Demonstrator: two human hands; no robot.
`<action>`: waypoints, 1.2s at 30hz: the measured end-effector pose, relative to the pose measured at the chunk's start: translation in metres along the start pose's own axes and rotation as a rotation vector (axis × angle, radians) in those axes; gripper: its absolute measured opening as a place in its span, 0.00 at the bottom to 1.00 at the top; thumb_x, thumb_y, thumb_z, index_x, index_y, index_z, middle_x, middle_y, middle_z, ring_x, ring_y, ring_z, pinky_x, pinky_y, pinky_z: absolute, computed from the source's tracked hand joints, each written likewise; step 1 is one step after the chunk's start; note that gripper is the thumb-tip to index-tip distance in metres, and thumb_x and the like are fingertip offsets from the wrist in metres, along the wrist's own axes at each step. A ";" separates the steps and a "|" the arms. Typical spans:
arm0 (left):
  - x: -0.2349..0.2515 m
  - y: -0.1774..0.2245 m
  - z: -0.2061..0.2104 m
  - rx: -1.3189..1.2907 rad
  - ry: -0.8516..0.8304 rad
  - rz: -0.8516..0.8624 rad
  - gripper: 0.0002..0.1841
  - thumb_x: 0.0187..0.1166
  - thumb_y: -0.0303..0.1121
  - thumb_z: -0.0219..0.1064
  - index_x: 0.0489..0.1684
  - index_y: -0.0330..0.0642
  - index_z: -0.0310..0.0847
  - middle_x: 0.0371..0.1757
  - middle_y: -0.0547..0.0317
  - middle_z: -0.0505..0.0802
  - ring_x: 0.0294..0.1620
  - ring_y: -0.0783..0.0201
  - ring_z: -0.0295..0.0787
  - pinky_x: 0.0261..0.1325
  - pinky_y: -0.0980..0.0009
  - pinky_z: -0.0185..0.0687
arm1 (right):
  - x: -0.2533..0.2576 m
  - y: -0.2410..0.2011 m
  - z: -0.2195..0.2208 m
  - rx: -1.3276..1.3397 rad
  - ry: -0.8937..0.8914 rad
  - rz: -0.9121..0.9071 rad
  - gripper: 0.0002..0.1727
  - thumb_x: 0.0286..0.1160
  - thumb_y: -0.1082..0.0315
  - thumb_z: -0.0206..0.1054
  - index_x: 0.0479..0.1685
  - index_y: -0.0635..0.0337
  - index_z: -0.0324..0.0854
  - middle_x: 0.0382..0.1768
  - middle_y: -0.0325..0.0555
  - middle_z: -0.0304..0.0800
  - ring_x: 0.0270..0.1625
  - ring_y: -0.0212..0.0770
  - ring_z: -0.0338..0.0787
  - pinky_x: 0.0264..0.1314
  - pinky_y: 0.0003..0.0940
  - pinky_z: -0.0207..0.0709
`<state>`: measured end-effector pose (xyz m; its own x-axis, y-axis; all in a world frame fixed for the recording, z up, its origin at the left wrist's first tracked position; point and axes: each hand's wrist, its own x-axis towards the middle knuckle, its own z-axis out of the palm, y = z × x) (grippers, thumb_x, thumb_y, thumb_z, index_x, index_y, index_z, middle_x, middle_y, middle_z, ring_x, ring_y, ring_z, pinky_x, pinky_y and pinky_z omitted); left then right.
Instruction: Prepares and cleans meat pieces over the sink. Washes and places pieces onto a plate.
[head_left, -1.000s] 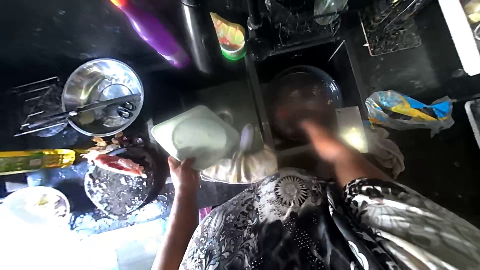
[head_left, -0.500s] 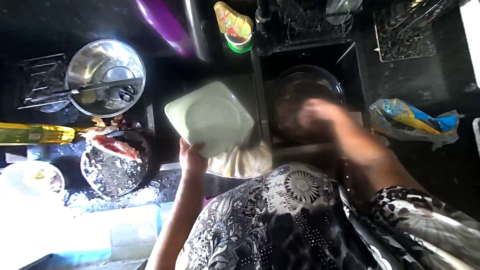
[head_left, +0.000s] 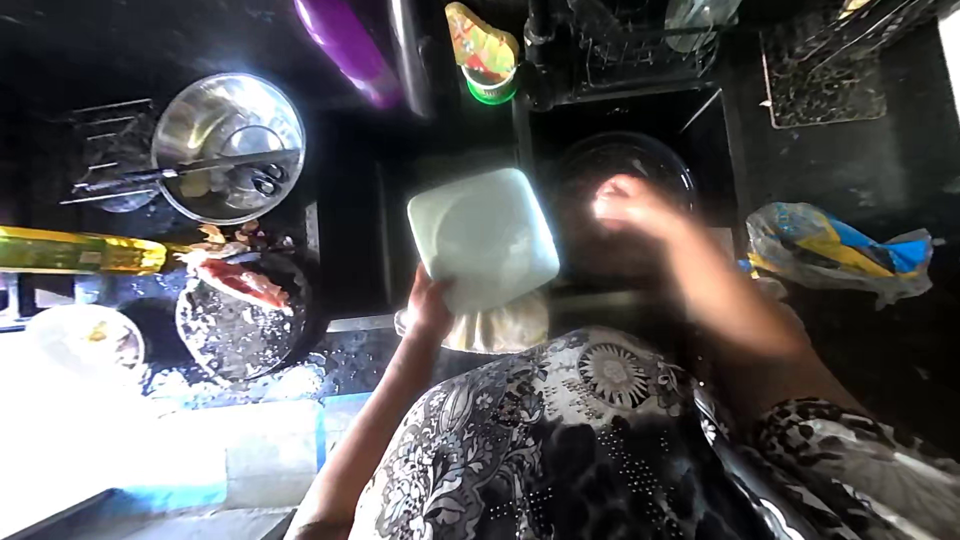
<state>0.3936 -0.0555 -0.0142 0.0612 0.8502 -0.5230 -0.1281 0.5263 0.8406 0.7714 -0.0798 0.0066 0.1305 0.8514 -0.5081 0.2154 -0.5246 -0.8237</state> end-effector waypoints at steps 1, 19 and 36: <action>0.001 -0.002 0.001 0.005 -0.002 -0.011 0.27 0.85 0.20 0.52 0.83 0.53 0.64 0.60 0.51 0.89 0.52 0.57 0.91 0.51 0.53 0.90 | -0.005 -0.013 0.009 0.003 -0.025 -0.058 0.19 0.85 0.68 0.63 0.71 0.66 0.74 0.55 0.58 0.87 0.45 0.43 0.91 0.50 0.41 0.88; 0.016 -0.011 -0.004 0.037 -0.046 -0.174 0.24 0.91 0.30 0.52 0.85 0.55 0.61 0.63 0.49 0.89 0.56 0.54 0.91 0.55 0.50 0.89 | 0.034 0.011 0.030 -0.596 0.103 0.141 0.25 0.84 0.69 0.62 0.78 0.69 0.73 0.73 0.71 0.80 0.76 0.69 0.80 0.77 0.70 0.70; 0.021 -0.014 -0.011 0.100 -0.146 -0.176 0.24 0.91 0.34 0.55 0.86 0.57 0.61 0.65 0.53 0.89 0.59 0.56 0.90 0.59 0.51 0.88 | 0.033 0.067 -0.003 0.163 0.179 0.249 0.25 0.86 0.64 0.61 0.79 0.60 0.69 0.63 0.54 0.83 0.55 0.42 0.87 0.58 0.40 0.84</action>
<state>0.3859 -0.0449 -0.0389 0.2175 0.7347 -0.6425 -0.0043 0.6590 0.7521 0.7925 -0.0866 -0.0644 0.3308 0.6766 -0.6579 0.0000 -0.6971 -0.7170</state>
